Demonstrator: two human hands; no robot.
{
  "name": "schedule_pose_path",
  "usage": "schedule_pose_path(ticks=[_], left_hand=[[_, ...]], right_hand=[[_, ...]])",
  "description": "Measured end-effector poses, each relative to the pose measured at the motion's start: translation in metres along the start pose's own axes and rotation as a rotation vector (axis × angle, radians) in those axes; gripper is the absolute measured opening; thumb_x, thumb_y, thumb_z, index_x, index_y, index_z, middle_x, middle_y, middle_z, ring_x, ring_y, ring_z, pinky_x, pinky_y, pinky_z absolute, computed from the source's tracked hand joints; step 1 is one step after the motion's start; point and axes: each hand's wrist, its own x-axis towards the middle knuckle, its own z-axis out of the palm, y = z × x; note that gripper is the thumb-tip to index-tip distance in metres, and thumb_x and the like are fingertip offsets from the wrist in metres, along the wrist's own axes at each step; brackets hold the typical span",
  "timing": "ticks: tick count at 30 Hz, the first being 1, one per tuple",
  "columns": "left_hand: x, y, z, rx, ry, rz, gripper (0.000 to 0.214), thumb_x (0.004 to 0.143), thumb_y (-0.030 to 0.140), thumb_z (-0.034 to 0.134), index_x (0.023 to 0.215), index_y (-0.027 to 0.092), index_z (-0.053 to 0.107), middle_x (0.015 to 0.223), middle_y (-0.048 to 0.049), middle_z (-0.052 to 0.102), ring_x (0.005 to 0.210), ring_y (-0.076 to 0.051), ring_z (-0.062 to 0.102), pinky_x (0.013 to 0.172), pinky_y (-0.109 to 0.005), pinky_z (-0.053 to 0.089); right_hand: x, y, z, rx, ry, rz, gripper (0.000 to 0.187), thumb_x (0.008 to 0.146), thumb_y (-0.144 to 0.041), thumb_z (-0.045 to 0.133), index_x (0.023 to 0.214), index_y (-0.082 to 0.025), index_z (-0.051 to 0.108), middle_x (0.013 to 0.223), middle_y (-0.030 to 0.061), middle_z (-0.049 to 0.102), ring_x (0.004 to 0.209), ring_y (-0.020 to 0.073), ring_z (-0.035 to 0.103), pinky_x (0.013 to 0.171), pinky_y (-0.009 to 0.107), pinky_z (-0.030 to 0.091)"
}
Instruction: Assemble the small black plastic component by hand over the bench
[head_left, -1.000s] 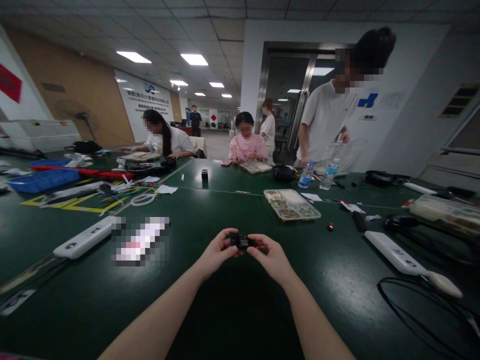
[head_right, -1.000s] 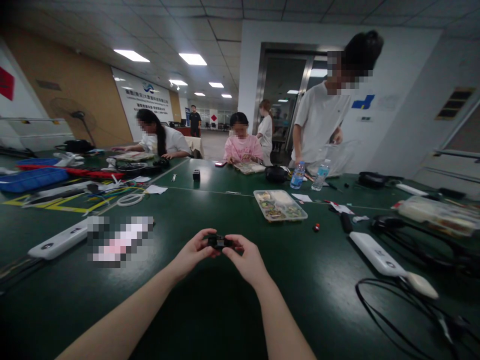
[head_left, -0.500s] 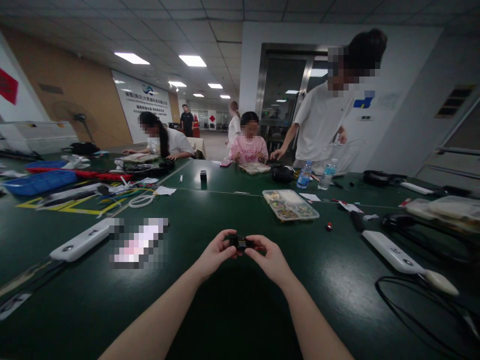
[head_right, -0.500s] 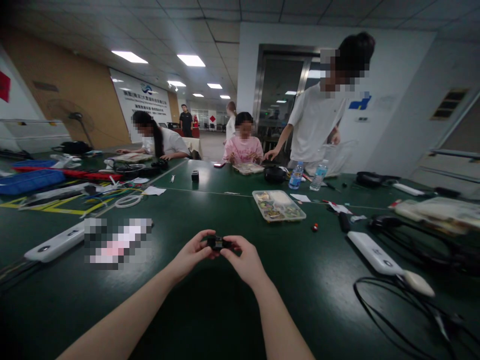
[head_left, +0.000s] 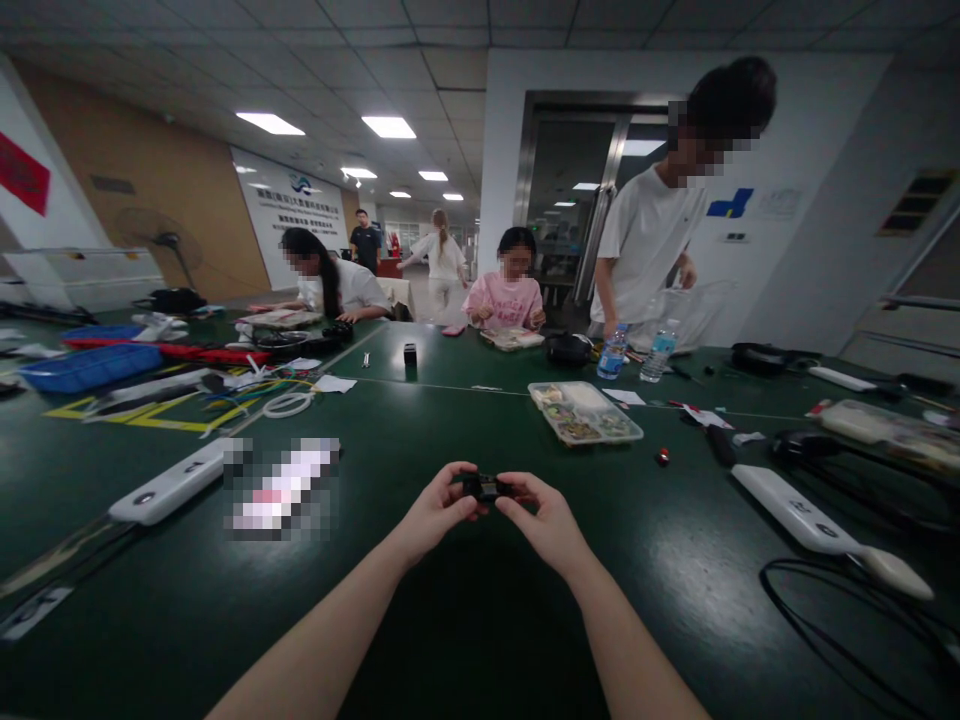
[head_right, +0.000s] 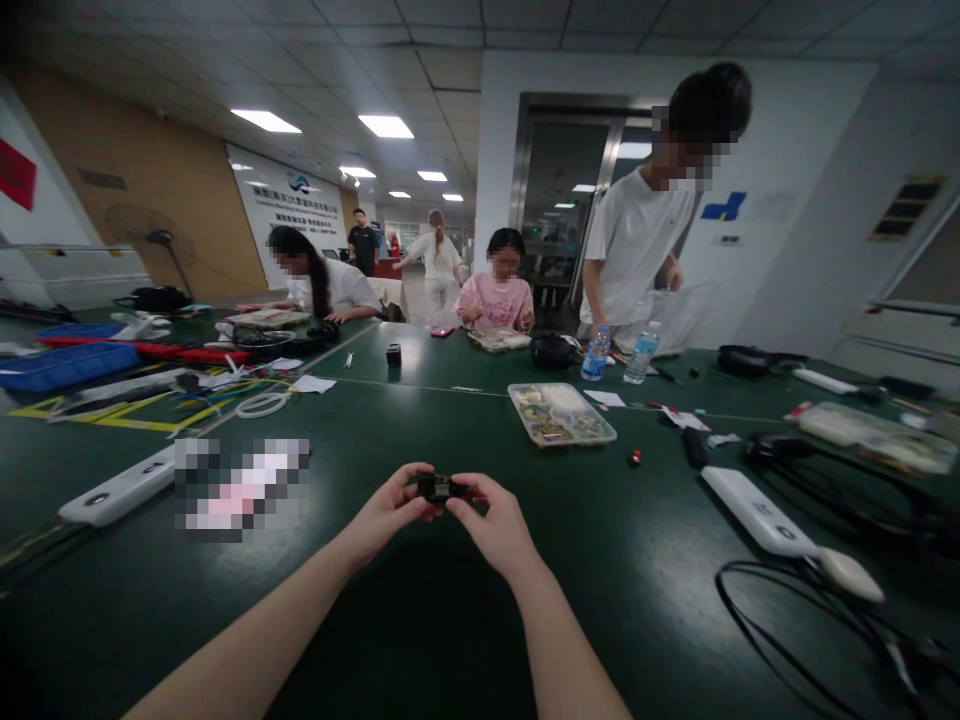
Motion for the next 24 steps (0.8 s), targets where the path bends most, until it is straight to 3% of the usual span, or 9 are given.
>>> schedule_pose_path(ticks=[11, 24], left_hand=[[0.0017, -0.0028, -0.0002, 0.035, -0.039, -0.030, 0.040, 0.073, 0.021, 0.061, 0.107, 0.020, 0.040, 0.092, -0.0049, 0.061, 0.083, -0.016, 0.059, 0.073, -0.031, 0.042], [0.0010, -0.0048, 0.0009, 0.084, -0.056, -0.050, 0.042, 0.073, 0.025, 0.060, 0.108, 0.022, 0.039, 0.092, -0.0036, 0.060, 0.081, -0.016, 0.057, 0.074, -0.031, 0.041]], right_hand=[[-0.0011, -0.0005, -0.0021, -0.068, -0.003, -0.042, 0.029, 0.071, -0.027, 0.062, 0.099, -0.024, 0.061, 0.112, 0.0048, 0.057, 0.107, 0.0219, 0.051, 0.088, 0.038, 0.041], [-0.0009, 0.0016, 0.0002, -0.125, -0.027, -0.058, 0.018, 0.069, -0.027, 0.064, 0.087, -0.023, 0.064, 0.103, 0.0037, 0.061, 0.100, 0.0199, 0.056, 0.090, 0.037, 0.041]])
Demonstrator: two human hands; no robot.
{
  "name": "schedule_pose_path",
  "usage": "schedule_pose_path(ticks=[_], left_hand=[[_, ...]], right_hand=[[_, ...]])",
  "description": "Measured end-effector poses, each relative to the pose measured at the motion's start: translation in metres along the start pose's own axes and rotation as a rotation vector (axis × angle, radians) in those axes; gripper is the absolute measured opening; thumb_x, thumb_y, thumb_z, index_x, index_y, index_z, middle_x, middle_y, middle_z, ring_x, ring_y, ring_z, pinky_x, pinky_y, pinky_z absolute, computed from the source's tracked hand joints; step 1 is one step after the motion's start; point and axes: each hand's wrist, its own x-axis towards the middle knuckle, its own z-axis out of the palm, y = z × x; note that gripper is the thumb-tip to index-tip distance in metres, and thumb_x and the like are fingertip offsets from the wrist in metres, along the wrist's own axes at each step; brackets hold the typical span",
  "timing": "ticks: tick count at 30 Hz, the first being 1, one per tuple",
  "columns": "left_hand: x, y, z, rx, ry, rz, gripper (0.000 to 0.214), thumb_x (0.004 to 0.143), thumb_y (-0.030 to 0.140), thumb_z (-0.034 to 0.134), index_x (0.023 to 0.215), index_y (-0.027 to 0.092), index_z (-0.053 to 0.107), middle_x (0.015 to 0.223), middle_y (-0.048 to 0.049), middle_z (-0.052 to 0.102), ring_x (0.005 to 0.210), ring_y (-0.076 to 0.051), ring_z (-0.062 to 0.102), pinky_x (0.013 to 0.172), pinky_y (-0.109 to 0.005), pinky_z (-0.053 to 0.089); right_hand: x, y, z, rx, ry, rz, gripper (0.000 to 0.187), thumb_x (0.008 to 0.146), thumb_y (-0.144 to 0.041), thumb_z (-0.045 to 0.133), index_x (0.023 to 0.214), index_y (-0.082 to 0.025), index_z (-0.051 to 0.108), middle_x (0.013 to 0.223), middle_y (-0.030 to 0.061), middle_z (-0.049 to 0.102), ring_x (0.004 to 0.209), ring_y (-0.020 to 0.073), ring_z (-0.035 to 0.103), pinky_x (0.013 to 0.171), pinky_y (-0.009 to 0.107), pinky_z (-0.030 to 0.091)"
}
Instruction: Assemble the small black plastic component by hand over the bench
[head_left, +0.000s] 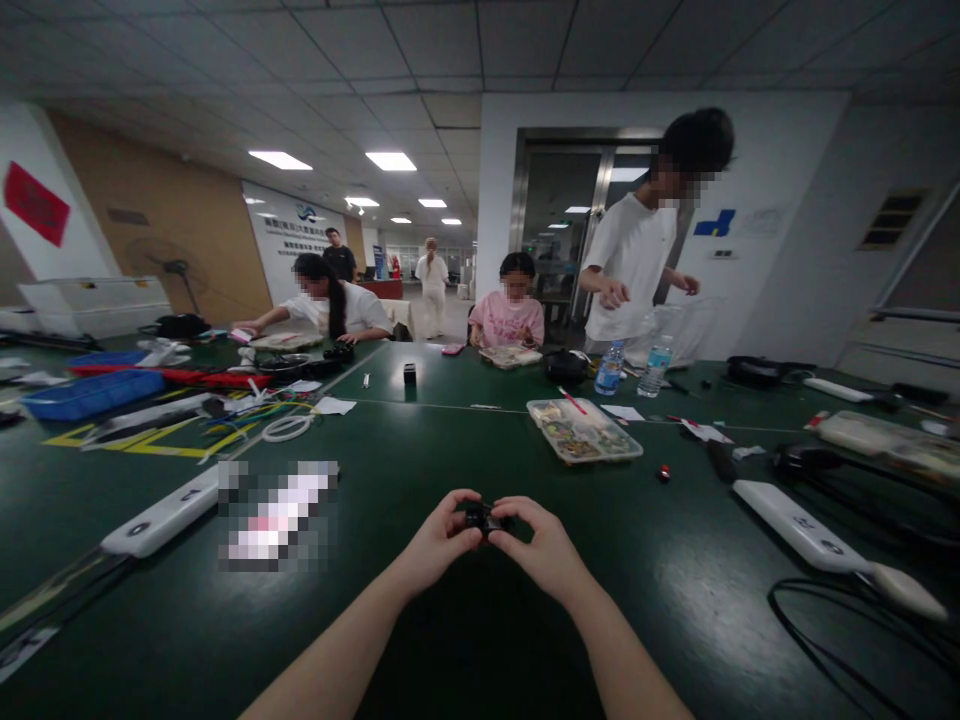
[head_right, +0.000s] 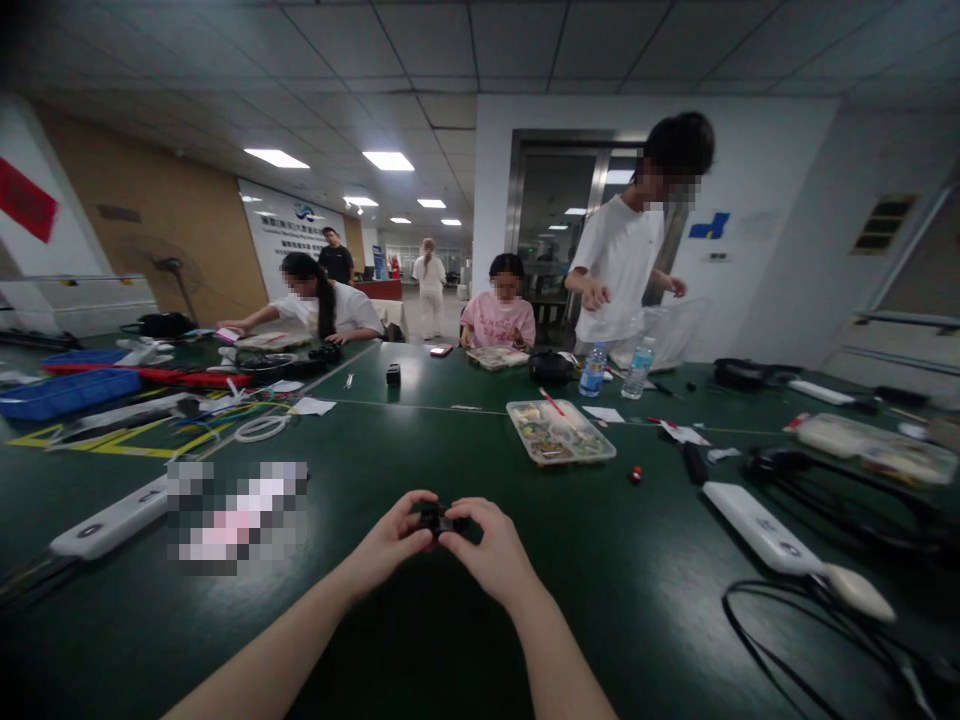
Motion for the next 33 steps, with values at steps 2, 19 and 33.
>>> schedule_pose_path(ticks=[2, 19, 33], left_hand=[[0.000, 0.001, 0.000, 0.018, 0.015, -0.017, 0.044, 0.072, 0.029, 0.062, 0.109, 0.021, 0.038, 0.091, -0.0038, 0.060, 0.082, -0.016, 0.057, 0.074, -0.032, 0.041], [-0.001, 0.001, -0.001, 0.039, 0.023, -0.021, 0.041, 0.075, 0.024, 0.058, 0.109, 0.020, 0.036, 0.094, -0.0052, 0.060, 0.084, -0.018, 0.059, 0.076, -0.034, 0.042], [-0.001, 0.003, -0.003, 0.004, 0.121, -0.054, 0.041, 0.074, 0.030, 0.060, 0.108, 0.020, 0.039, 0.097, -0.0089, 0.060, 0.084, -0.020, 0.061, 0.077, -0.036, 0.042]], right_hand=[[0.000, -0.001, 0.000, 0.003, -0.003, -0.018, 0.020, 0.068, -0.026, 0.065, 0.087, -0.023, 0.064, 0.102, 0.0036, 0.061, 0.099, 0.0193, 0.056, 0.090, 0.036, 0.041], [0.000, -0.006, -0.003, 0.018, 0.078, -0.042, 0.016, 0.071, -0.024, 0.062, 0.086, -0.021, 0.062, 0.103, 0.0044, 0.060, 0.101, 0.0179, 0.054, 0.092, 0.034, 0.039], [0.004, 0.007, -0.035, 0.022, 0.120, 0.092, 0.025, 0.073, -0.032, 0.057, 0.095, -0.021, 0.061, 0.095, 0.0053, 0.065, 0.091, 0.0209, 0.058, 0.087, 0.039, 0.042]])
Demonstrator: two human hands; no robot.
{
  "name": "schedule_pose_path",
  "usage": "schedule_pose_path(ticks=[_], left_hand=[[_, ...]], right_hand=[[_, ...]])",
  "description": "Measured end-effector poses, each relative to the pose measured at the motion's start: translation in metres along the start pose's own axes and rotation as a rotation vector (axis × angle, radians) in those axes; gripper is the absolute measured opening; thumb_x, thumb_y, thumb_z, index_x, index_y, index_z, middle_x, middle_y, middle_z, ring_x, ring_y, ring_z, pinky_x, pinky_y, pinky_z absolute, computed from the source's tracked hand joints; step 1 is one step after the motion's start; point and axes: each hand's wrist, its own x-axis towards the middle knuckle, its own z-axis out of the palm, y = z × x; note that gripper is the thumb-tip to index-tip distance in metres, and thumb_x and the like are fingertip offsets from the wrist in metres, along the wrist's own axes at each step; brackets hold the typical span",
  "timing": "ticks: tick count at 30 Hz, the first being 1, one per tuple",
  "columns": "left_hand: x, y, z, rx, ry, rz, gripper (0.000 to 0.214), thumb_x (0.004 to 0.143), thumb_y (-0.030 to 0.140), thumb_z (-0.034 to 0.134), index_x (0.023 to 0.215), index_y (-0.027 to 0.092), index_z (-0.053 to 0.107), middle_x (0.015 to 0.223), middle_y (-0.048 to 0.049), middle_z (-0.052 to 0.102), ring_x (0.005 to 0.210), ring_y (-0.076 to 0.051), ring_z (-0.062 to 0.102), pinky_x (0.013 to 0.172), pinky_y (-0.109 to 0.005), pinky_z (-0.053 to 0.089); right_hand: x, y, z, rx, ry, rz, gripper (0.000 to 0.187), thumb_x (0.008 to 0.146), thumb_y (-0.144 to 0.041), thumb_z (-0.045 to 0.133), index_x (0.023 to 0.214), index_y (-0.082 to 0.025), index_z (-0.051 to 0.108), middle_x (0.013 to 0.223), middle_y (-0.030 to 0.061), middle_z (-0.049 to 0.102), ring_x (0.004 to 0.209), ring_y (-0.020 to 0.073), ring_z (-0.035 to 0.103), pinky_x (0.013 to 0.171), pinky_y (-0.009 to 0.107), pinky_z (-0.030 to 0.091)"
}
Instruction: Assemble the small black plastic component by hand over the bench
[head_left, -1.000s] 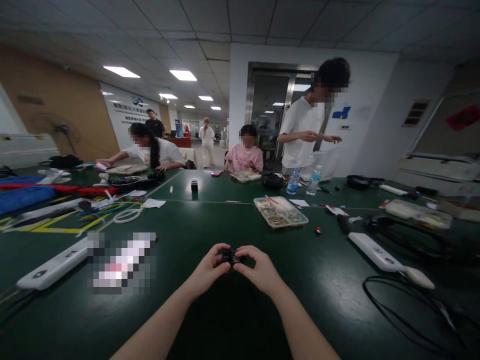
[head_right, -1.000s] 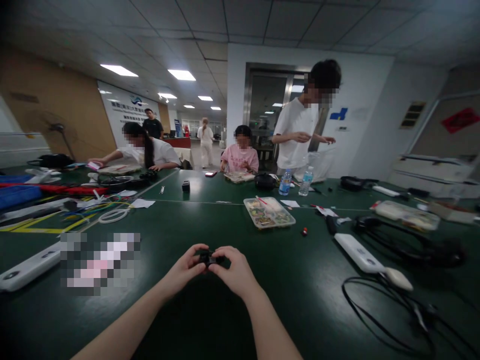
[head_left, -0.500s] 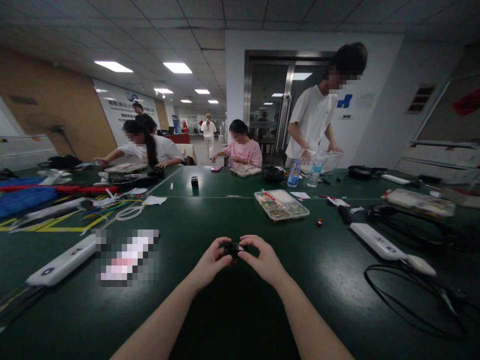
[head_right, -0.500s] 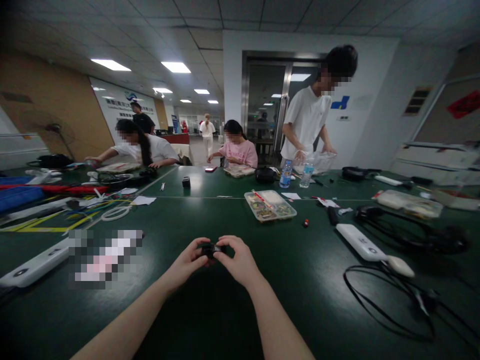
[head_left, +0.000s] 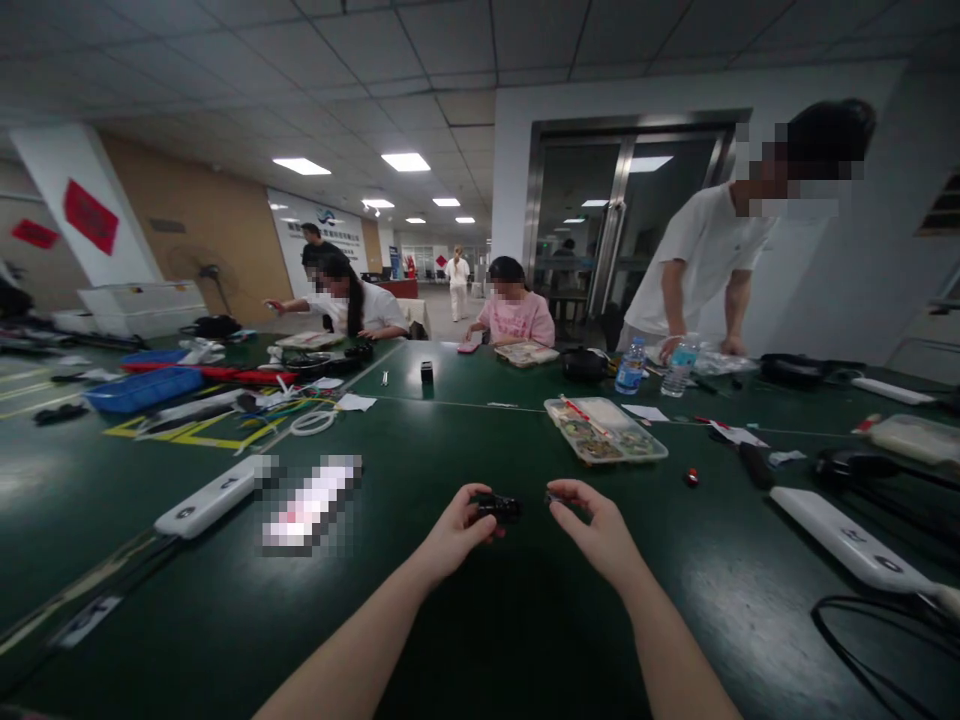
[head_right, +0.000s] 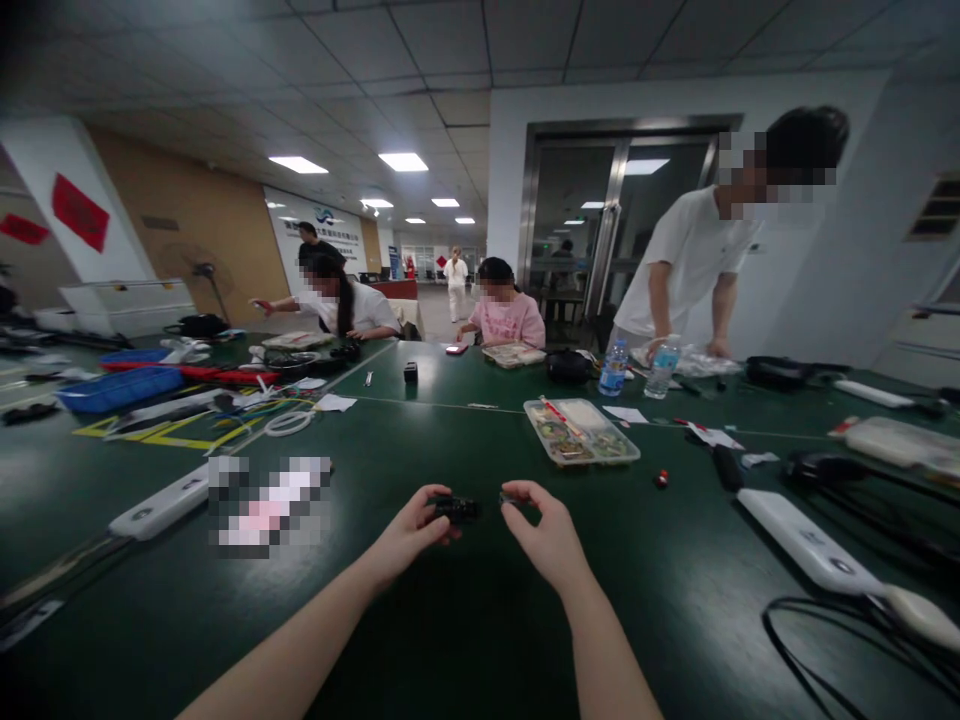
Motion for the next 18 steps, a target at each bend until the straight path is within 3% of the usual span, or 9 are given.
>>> schedule_pose_path(ticks=[9, 18], left_hand=[[0.001, -0.002, -0.001, -0.019, -0.001, 0.037, 0.036, 0.076, 0.031, 0.058, 0.106, 0.019, 0.042, 0.092, -0.0079, 0.059, 0.082, -0.019, 0.061, 0.074, -0.035, 0.044], [0.005, -0.008, -0.001, -0.013, -0.003, 0.073, 0.037, 0.075, 0.029, 0.060, 0.105, 0.018, 0.042, 0.091, -0.0081, 0.061, 0.079, -0.019, 0.062, 0.071, -0.033, 0.043]], right_hand=[[0.002, 0.013, -0.008, 0.067, 0.086, -0.010, 0.033, 0.072, -0.038, 0.059, 0.100, -0.020, 0.059, 0.093, 0.0073, 0.062, 0.086, 0.0216, 0.058, 0.080, 0.038, 0.047], [0.002, 0.007, -0.006, 0.068, 0.097, 0.005, 0.036, 0.067, -0.041, 0.065, 0.095, -0.019, 0.061, 0.091, 0.0074, 0.065, 0.086, 0.0218, 0.060, 0.083, 0.038, 0.046]])
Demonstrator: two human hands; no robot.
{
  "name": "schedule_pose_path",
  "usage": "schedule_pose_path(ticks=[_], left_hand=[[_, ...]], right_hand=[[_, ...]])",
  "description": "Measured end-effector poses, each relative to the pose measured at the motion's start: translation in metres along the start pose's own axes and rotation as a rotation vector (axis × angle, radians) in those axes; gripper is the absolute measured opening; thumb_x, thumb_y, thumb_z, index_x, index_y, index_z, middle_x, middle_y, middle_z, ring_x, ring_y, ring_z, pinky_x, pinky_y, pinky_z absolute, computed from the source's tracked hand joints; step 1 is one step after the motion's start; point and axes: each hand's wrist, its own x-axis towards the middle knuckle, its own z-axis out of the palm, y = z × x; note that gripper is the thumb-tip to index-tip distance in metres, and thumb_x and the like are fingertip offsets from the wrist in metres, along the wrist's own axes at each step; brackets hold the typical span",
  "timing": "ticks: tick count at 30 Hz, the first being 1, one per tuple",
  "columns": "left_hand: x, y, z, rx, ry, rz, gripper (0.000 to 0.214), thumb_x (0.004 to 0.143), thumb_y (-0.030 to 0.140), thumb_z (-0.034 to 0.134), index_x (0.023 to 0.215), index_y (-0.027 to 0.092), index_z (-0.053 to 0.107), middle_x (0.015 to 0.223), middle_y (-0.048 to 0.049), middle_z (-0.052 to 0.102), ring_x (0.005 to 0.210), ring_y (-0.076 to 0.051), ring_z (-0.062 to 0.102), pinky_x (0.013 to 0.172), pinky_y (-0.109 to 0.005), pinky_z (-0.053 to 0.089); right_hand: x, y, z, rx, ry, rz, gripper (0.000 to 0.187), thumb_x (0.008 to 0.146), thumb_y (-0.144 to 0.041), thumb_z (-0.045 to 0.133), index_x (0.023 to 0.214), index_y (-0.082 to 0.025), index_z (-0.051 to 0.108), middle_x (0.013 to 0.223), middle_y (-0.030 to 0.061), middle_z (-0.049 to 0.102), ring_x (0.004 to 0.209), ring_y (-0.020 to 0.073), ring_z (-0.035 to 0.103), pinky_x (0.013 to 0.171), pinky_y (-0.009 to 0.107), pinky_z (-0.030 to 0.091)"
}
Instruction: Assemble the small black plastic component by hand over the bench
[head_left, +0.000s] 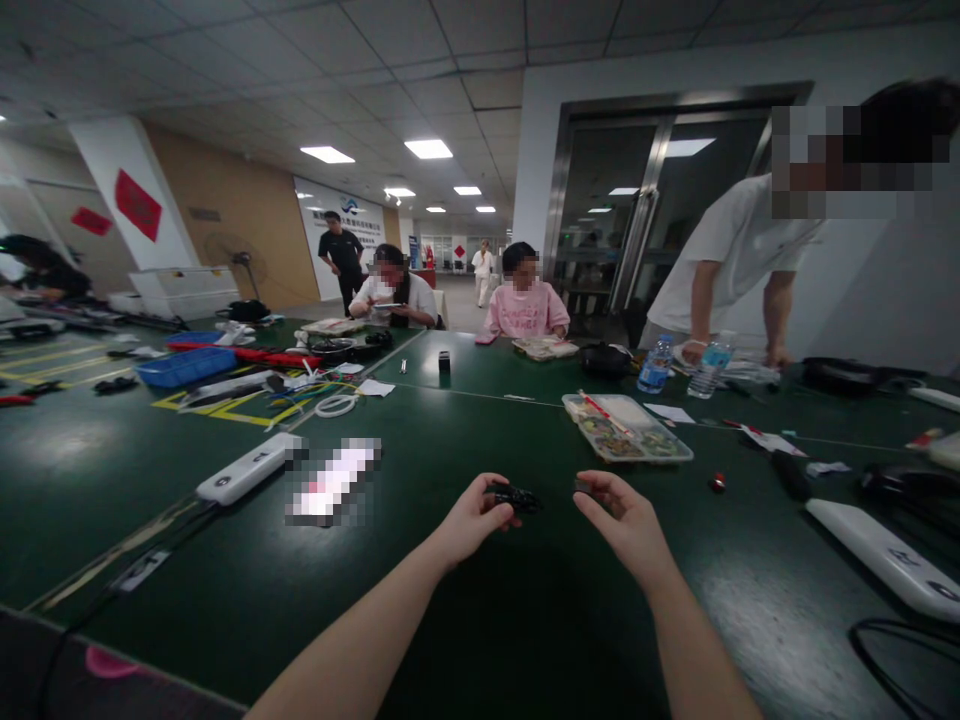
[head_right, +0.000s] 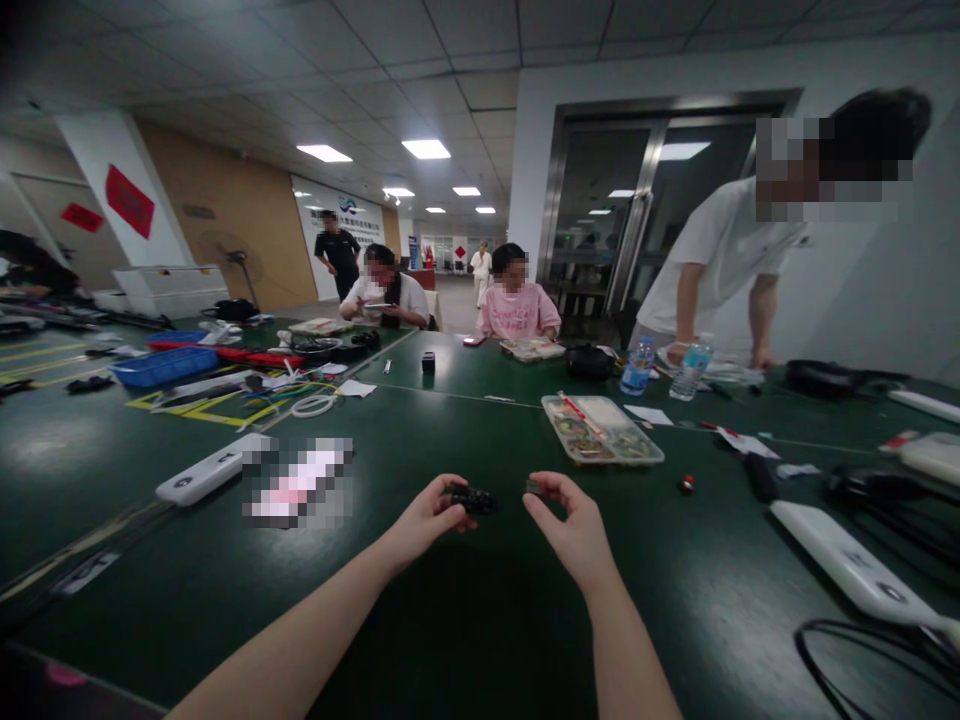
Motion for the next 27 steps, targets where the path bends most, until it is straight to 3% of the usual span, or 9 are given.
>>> schedule_pose_path(ticks=[9, 17, 27], left_hand=[[-0.002, 0.007, 0.003, 0.008, -0.005, -0.001, 0.039, 0.075, 0.029, 0.059, 0.108, 0.020, 0.041, 0.091, -0.0068, 0.060, 0.081, -0.019, 0.062, 0.074, -0.035, 0.043], [-0.002, 0.004, 0.004, 0.018, -0.040, -0.013, 0.037, 0.077, 0.023, 0.057, 0.108, 0.020, 0.038, 0.089, -0.0054, 0.061, 0.079, -0.017, 0.061, 0.074, -0.034, 0.043], [-0.001, 0.000, 0.005, -0.010, -0.079, 0.005, 0.041, 0.073, 0.027, 0.061, 0.106, 0.020, 0.038, 0.085, -0.0027, 0.060, 0.075, -0.015, 0.059, 0.071, -0.031, 0.041]], right_hand=[[0.000, 0.001, 0.003, -0.020, -0.063, 0.015, 0.029, 0.067, -0.037, 0.065, 0.090, -0.020, 0.062, 0.089, 0.0055, 0.065, 0.086, 0.0213, 0.059, 0.081, 0.037, 0.045], [-0.007, -0.010, 0.022, 0.018, -0.136, 0.005, 0.021, 0.068, -0.029, 0.065, 0.087, -0.019, 0.064, 0.084, 0.0035, 0.065, 0.083, 0.0196, 0.059, 0.080, 0.036, 0.045], [-0.013, -0.011, 0.040, -0.087, -0.171, -0.145, 0.016, 0.069, -0.024, 0.063, 0.086, -0.023, 0.064, 0.099, 0.0039, 0.060, 0.098, 0.0196, 0.055, 0.090, 0.036, 0.041]])
